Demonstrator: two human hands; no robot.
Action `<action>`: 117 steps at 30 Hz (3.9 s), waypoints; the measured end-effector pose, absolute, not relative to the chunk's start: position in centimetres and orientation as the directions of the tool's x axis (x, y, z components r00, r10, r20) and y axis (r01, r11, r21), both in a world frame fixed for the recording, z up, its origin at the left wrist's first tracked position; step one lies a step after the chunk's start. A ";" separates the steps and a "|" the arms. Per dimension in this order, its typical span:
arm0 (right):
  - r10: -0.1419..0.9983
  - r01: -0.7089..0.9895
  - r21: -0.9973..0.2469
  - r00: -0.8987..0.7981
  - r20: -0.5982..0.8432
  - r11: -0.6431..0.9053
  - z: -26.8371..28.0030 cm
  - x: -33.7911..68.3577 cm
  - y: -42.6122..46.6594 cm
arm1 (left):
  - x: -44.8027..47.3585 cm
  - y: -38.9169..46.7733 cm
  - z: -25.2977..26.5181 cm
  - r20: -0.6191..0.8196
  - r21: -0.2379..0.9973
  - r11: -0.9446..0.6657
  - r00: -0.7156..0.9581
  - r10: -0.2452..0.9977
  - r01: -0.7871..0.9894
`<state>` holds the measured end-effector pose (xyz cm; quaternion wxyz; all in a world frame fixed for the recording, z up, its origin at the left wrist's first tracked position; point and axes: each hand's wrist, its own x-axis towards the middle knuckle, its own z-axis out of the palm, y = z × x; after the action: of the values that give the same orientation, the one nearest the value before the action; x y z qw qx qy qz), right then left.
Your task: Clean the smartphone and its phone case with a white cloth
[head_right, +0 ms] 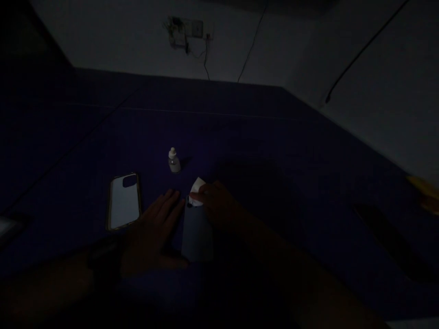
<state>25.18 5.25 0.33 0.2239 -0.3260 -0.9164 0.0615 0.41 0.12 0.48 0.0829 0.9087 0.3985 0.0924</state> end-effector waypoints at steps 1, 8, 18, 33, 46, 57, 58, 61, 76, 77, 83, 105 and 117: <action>0.634 0.576 -0.267 -0.683 0.362 0.773 0.2 25.3 5.3 | 0.5 0.3 0.5 0.095 0.225 -0.672 0.671 0.736 0.706; 0.672 0.588 -0.325 -0.643 0.368 0.741 0.2 25.7 5.2 | 0.5 0.5 0.6 0.132 0.185 -0.681 0.668 0.732 0.709; 0.652 0.563 -0.328 -0.658 0.377 0.758 0.6 26.0 4.7 | 0.5 0.4 0.7 0.142 0.200 -0.688 0.675 0.724 0.697; 0.635 0.545 -0.327 -0.664 0.394 0.772 0.4 25.5 4.7 | 0.4 0.4 0.5 0.164 0.163 -0.701 0.682 0.713 0.694; 0.690 0.599 -0.342 -0.633 0.353 0.724 0.5 25.4 4.6 | 0.5 0.4 0.5 0.156 0.170 -0.693 0.675 0.721 0.701; 0.711 0.606 -0.372 -0.600 0.367 0.703 0.4 25.1 4.7 | 0.5 0.3 0.4 0.185 0.170 -0.689 0.664 0.724 0.704; 0.706 0.598 -0.376 -0.600 0.375 0.708 0.4 25.1 4.7 | 0.5 0.3 0.4 0.187 0.166 -0.690 0.664 0.724 0.704; 0.690 0.579 -0.377 -0.624 0.367 0.723 0.5 25.1 4.7 | 0.5 0.3 0.4 0.191 0.151 -0.693 0.667 0.720 0.705; 0.689 0.580 -0.372 -0.610 0.392 0.725 0.3 25.3 5.2 | 0.6 0.2 0.3 0.185 0.114 -0.687 0.664 0.725 0.718; 0.679 0.570 -0.369 -0.619 0.394 0.734 0.3 25.3 5.2 | 0.6 0.2 0.3 0.186 0.113 -0.688 0.664 0.724 0.717; 0.700 0.609 -0.346 -0.636 0.323 0.713 0.5 25.0 4.9 | 0.5 0.3 0.2 0.205 0.119 -0.706 0.678 0.706 0.698; 0.738 0.609 -0.418 -0.583 0.342 0.674 0.5 25.5 5.0 | 0.4 0.2 -0.2 0.245 0.113 -0.711 0.674 0.697 0.694; 0.779 0.604 -0.493 -0.451 0.437 0.626 2.4 26.6 4.8 | 0.4 0.3 -0.1 0.232 0.135 -0.700 0.665 0.710 0.701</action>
<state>26.65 4.81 2.35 0.3251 -0.4109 -0.8411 0.1342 0.41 0.25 -0.08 0.0168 0.9122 0.3867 0.1345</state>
